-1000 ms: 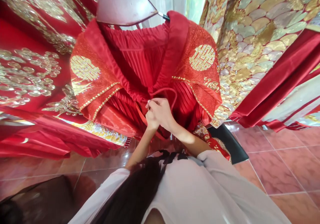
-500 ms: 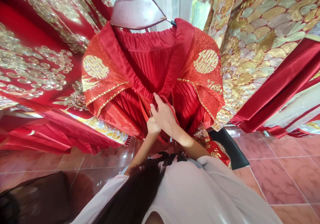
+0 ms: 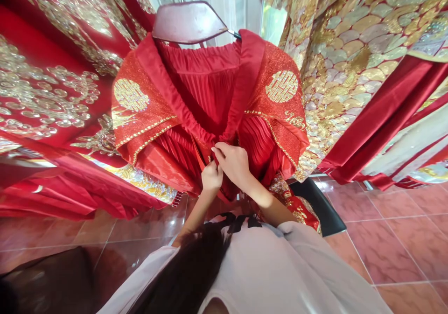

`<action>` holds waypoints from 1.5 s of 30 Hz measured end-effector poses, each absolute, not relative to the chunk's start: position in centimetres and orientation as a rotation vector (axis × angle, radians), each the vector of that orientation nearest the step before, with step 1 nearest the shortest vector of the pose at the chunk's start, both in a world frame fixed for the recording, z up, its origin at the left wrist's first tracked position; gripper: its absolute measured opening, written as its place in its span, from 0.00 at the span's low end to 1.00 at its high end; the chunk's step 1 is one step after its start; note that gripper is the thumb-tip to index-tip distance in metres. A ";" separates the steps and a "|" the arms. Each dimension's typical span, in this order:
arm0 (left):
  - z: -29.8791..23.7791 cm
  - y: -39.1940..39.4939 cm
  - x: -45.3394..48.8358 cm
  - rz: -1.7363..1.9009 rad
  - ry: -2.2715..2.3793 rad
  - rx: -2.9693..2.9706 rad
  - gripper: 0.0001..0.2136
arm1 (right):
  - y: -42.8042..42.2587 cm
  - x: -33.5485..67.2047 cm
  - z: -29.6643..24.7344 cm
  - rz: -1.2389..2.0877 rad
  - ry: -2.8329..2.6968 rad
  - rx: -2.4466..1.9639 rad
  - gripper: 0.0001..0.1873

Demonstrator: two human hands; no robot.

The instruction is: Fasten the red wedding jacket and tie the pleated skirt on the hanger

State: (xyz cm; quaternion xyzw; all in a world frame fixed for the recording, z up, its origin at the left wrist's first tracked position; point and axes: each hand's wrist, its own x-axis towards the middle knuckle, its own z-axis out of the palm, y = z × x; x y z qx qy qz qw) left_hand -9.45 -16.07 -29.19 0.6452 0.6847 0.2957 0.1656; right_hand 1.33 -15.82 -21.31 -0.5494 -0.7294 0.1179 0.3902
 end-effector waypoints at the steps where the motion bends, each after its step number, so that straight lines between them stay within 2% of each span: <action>1: -29.1 -16.2 -9.7 0.879 1.924 1.826 0.09 | -16.3 1.5 -22.0 0.334 -1.821 -1.342 0.12; 4: -28.7 -16.7 -10.3 1.001 1.842 1.783 0.12 | -17.6 1.7 -24.1 0.430 -1.880 -1.318 0.12; 8: -27.5 -17.5 -10.3 1.431 1.428 1.561 0.19 | -18.6 1.5 -26.0 0.576 -1.992 -1.397 0.11; 11: -26.6 -17.6 -10.0 1.544 1.169 1.442 0.19 | -17.9 2.1 -25.4 0.717 -1.986 -1.288 0.11; 15: -26.4 -17.5 -9.9 1.629 1.212 1.328 0.19 | -15.1 3.1 -23.6 0.750 -1.608 -1.183 0.13; 18: -26.8 -17.6 -9.8 1.623 1.215 1.240 0.19 | -13.3 2.6 -23.3 0.731 -1.574 -1.169 0.13; 23: -27.4 -18.3 -9.7 1.557 1.206 1.143 0.20 | -14.3 2.0 -24.5 0.809 -1.702 -1.150 0.20; 27: -28.0 -18.6 -9.5 1.452 1.153 1.081 0.21 | -15.6 2.6 -25.2 0.859 -1.652 -1.158 0.17; 33: -29.3 -18.0 -8.5 1.365 1.092 1.080 0.23 | -16.0 1.7 -24.7 1.175 -1.517 -1.001 0.14; 36: -29.5 -17.9 -9.0 1.406 1.103 1.041 0.23 | -16.3 1.6 -24.3 1.159 -1.390 -0.998 0.12; 41: -27.7 -18.1 -11.2 1.755 1.313 1.365 0.15 | -16.4 1.7 -24.6 1.063 -1.438 -1.025 0.13; 45: -25.3 -17.6 -11.7 1.790 1.342 1.863 0.08 | -16.5 1.3 -24.8 1.004 -1.539 -1.057 0.12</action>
